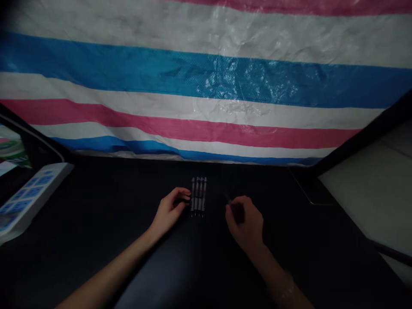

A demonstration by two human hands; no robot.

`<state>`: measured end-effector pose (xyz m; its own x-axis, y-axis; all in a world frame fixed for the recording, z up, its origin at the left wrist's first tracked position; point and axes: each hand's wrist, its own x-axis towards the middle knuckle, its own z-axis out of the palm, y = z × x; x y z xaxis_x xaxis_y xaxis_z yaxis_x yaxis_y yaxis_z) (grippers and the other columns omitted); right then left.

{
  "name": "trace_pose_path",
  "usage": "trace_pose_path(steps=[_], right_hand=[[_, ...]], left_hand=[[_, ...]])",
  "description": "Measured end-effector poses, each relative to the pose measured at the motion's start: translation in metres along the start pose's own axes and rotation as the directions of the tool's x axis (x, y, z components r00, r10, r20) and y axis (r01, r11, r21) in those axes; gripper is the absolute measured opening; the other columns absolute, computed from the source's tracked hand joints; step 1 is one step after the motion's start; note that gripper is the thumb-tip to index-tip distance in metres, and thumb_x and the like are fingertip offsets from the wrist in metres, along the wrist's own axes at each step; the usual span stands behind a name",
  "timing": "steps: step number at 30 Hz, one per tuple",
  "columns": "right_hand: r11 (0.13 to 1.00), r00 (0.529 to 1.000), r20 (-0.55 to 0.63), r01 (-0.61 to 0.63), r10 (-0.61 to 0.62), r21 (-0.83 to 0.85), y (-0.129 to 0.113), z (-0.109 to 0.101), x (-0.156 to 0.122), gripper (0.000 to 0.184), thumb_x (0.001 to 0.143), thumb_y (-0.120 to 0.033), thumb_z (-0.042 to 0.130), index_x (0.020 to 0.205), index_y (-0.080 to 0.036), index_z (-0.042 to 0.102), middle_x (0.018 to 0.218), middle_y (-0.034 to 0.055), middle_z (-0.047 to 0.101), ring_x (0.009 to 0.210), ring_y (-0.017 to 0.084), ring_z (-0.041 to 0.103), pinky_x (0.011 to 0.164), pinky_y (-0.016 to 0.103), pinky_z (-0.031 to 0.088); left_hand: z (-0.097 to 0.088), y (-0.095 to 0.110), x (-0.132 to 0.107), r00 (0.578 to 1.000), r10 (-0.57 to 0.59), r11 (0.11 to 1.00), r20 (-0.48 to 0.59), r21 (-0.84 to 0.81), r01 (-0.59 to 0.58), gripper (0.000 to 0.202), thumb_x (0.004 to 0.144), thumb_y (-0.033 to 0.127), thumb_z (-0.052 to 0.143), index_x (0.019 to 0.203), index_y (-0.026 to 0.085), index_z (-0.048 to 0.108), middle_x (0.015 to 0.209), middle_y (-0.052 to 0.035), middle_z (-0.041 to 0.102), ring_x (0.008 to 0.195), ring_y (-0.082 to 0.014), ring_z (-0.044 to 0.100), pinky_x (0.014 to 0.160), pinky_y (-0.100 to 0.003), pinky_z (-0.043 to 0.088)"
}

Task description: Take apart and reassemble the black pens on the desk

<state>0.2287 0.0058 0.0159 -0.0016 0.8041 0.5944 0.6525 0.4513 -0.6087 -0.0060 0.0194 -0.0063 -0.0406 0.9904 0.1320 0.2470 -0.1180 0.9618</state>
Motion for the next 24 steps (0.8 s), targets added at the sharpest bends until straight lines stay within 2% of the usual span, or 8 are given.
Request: trace_pose_path(steps=[3,6,8,10,11,14,18,24], right_hand=[[0.917,0.944,-0.098,-0.278,0.316,0.285,-0.003,-0.005,-0.001,0.013,0.081,-0.023,0.064,0.082,-0.021,0.051,0.070,-0.0027,0.054,0.056,0.011,0.052,0.051,0.022,0.043],[0.640,0.856,0.016,-0.398,0.516,0.657,-0.010,-0.004,-0.005,0.016,0.081,-0.022,0.062,0.077,-0.022,0.047,0.068,-0.0050,0.051,0.051,0.009,0.047,0.047,0.021,0.040],[0.459,0.816,0.143,-0.450,0.561,0.766,-0.018,-0.002,-0.011,0.018,0.079,-0.021,0.064,0.076,-0.021,0.046,0.067,-0.0055,0.051,0.050,0.008,0.047,0.045,0.020,0.039],[0.358,0.796,0.253,-0.499,0.550,0.789,-0.027,0.001,-0.018,0.016,0.080,-0.021,0.063,0.078,-0.022,0.047,0.066,-0.0055,0.053,0.049,0.008,0.048,0.046,0.020,0.040],[0.333,0.784,0.301,-0.530,0.542,0.780,-0.032,0.001,-0.022,0.015,0.081,-0.020,0.063,0.079,-0.022,0.048,0.065,-0.0054,0.054,0.049,0.008,0.049,0.046,0.019,0.040],[0.242,0.740,0.409,-0.597,0.534,0.765,-0.041,0.003,-0.029,0.012,0.086,-0.023,0.058,0.077,-0.021,0.049,0.056,-0.0056,0.051,0.046,0.009,0.048,0.047,0.020,0.039],[0.217,0.726,0.442,-0.618,0.527,0.756,-0.042,0.003,-0.034,0.010,0.087,-0.025,0.057,0.079,-0.021,0.055,0.054,-0.0051,0.049,0.046,0.009,0.047,0.046,0.020,0.036],[0.392,0.781,0.474,-0.617,0.405,0.682,-0.046,-0.003,-0.045,0.016,0.093,-0.034,0.052,0.087,-0.020,0.057,0.056,-0.0034,0.054,0.052,0.012,0.050,0.054,0.023,0.040]], left_hand=[[0.003,0.010,-0.007,0.997,-0.030,0.999,-0.069,-0.039,0.027,0.025,0.071,0.008,0.052,0.093,0.017,0.061,0.090,-0.0046,0.064,0.080,-0.0166,0.062,0.067,-0.026,0.047],[0.014,0.026,-0.030,0.986,-0.082,0.983,-0.144,-0.177,0.056,0.014,0.080,0.019,0.056,0.094,0.018,0.058,0.075,0.0007,0.058,0.065,-0.0125,0.054,0.058,-0.022,0.041],[0.024,0.035,-0.052,0.988,-0.143,0.945,-0.061,-0.306,0.118,0.015,0.089,0.032,0.051,0.085,0.018,0.054,0.060,0.0051,0.046,0.052,-0.0101,0.042,0.050,-0.020,0.034],[0.032,0.041,-0.072,0.978,-0.176,0.904,0.115,-0.374,0.206,0.031,0.093,0.042,0.046,0.073,0.018,0.050,0.054,0.0051,0.041,0.048,-0.0099,0.037,0.046,-0.021,0.029],[0.035,0.043,-0.079,0.973,-0.177,0.899,0.148,-0.379,0.221,0.035,0.093,0.045,0.044,0.073,0.018,0.051,0.054,0.0049,0.040,0.048,-0.0101,0.035,0.046,-0.022,0.028],[0.037,0.045,-0.086,0.992,-0.122,0.925,0.031,-0.359,0.125,0.046,0.091,0.051,0.045,0.060,0.018,0.045,0.054,0.0033,0.038,0.052,-0.0104,0.034,0.049,-0.023,0.028],[0.032,0.042,-0.081,0.997,-0.057,0.949,-0.046,-0.314,0.040,0.049,0.092,0.052,0.045,0.056,0.018,0.044,0.053,0.0030,0.037,0.050,-0.0104,0.034,0.048,-0.023,0.027],[0.033,0.033,-0.085,0.985,-0.116,0.942,-0.128,-0.329,0.068,0.046,0.094,0.048,0.043,0.059,0.019,0.042,0.053,0.0039,0.034,0.049,-0.0106,0.031,0.047,-0.023,0.026]])
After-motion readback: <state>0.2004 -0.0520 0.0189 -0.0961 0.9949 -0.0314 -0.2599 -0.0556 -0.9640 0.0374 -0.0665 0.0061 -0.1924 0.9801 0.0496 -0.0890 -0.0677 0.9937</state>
